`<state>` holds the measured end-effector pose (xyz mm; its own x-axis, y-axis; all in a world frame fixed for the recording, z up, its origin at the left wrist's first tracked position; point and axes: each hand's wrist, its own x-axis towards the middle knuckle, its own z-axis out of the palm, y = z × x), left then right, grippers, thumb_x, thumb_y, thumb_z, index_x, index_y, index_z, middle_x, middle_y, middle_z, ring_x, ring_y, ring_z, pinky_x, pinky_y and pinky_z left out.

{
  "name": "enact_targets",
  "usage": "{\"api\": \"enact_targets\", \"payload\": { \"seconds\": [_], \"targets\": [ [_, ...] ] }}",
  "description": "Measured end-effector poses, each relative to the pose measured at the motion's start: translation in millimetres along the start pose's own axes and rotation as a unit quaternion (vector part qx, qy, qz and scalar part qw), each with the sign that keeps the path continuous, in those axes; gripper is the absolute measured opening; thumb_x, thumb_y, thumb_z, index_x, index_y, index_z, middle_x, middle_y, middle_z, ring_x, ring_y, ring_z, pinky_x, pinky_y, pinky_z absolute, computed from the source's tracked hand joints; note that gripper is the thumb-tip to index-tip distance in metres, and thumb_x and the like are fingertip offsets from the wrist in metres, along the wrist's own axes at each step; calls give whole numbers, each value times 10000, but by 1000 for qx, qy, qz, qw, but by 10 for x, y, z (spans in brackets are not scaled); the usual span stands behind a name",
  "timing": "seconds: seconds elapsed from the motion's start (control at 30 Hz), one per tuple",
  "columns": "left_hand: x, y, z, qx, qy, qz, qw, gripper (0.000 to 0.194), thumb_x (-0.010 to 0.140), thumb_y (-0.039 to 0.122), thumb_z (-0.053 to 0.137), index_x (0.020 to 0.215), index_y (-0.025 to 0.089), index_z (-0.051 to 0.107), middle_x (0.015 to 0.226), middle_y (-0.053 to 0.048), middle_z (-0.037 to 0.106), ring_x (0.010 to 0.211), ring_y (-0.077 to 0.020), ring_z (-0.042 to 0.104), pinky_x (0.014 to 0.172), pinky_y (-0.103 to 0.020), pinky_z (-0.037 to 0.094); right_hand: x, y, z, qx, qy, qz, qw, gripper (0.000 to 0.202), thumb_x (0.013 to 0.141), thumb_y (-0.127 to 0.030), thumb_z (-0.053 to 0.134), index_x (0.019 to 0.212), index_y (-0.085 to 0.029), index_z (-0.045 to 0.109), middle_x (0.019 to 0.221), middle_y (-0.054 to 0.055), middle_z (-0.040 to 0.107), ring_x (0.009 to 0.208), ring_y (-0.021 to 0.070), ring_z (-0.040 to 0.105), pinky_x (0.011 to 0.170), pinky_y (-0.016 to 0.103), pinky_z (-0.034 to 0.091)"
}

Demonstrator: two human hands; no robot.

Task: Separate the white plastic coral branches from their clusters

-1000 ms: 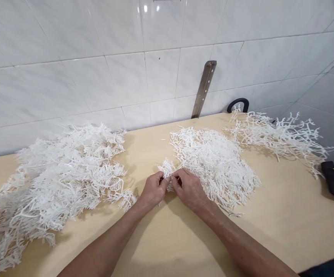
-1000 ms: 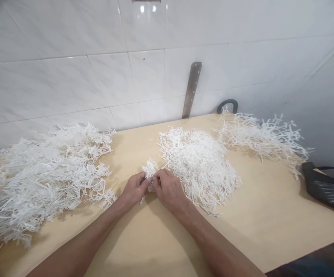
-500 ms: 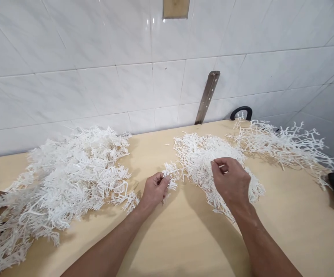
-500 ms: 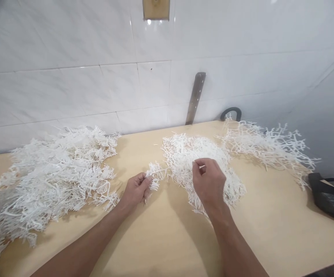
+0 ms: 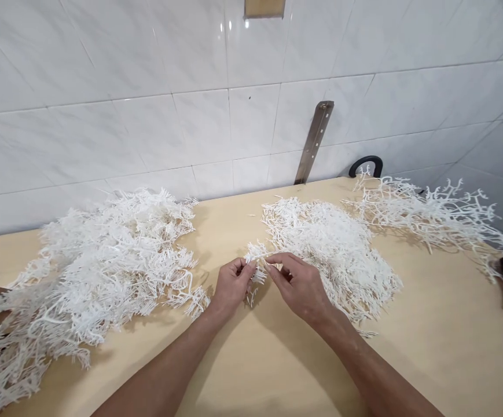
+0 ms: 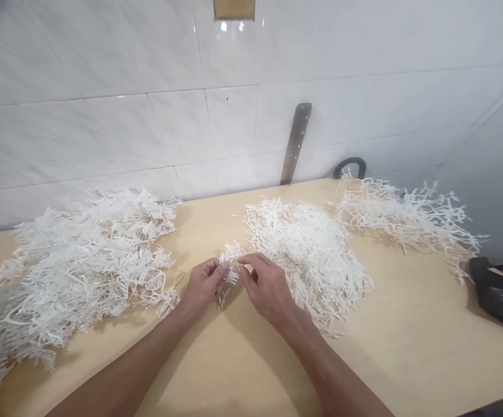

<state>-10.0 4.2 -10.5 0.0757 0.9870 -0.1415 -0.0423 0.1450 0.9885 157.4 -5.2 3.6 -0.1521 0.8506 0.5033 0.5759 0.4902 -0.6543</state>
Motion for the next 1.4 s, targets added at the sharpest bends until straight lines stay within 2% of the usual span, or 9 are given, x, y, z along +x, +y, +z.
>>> {"api": "enact_targets", "payload": {
  "seconds": [0.17, 0.33, 0.57, 0.7, 0.83, 1.0, 1.13, 1.4],
  "targets": [
    [8, -20, -3, 16, 1, 8, 1000, 459, 772, 595, 679, 661, 175, 533, 450, 67, 446, 395, -63, 361, 394, -187, 265, -28, 27, 119, -9, -30, 12, 999, 125, 942, -245, 567, 939, -208, 687, 860, 42, 731, 601, 147, 609, 631, 293, 502],
    [2, -13, 1, 19, 7, 9, 1000, 461, 772, 596, 678, 650, 179, 524, 444, 67, 441, 392, -62, 354, 392, -187, 268, -48, 37, 181, -15, -34, 24, 999, 118, 930, -240, 563, 943, -207, 676, 855, 41, 724, 622, 157, 615, 643, 303, 489],
    [-11, 12, 3, 19, -2, 9, 1000, 461, 761, 590, 690, 643, 177, 523, 453, 62, 448, 405, -65, 365, 397, -187, 271, -30, 18, 165, 32, -43, 66, 996, 104, 911, -245, 584, 911, -215, 684, 810, 13, 731, 608, 148, 612, 602, 285, 479],
    [-6, 2, 2, 21, -6, 15, 1000, 442, 779, 572, 673, 646, 185, 505, 451, 65, 448, 407, -70, 372, 409, -192, 282, -30, 20, 157, 7, -44, 42, 998, 134, 931, -229, 549, 919, -207, 681, 804, 27, 719, 643, 162, 614, 629, 296, 476],
    [-6, 5, 6, 50, 15, 28, 998, 425, 789, 551, 661, 635, 187, 504, 460, 57, 468, 427, -82, 405, 429, -202, 308, -43, 32, 170, -17, -45, 21, 999, 139, 946, -211, 523, 902, -208, 654, 816, 33, 701, 679, 170, 618, 648, 301, 470],
    [-18, 24, 8, 52, 15, 22, 998, 420, 791, 533, 658, 611, 190, 495, 442, 62, 452, 412, -78, 378, 430, -209, 287, -58, 55, 181, -31, -46, -2, 998, 129, 954, -196, 513, 950, -199, 642, 867, 45, 694, 715, 175, 628, 688, 309, 475],
    [-17, 23, 9, 47, 6, 20, 999, 412, 789, 525, 656, 606, 192, 498, 435, 62, 449, 406, -79, 380, 429, -210, 289, -67, 51, 186, -39, -52, -3, 998, 136, 962, -193, 500, 957, -197, 636, 876, 47, 691, 715, 176, 632, 678, 305, 470],
    [-11, 4, 31, 68, 38, 35, 996, 383, 800, 468, 652, 584, 194, 495, 441, 58, 460, 420, -86, 406, 442, -212, 309, -78, 53, 223, -44, -46, -4, 998, 117, 956, -199, 493, 930, -206, 607, 853, 49, 673, 707, 177, 626, 675, 301, 468]
  ]
}}
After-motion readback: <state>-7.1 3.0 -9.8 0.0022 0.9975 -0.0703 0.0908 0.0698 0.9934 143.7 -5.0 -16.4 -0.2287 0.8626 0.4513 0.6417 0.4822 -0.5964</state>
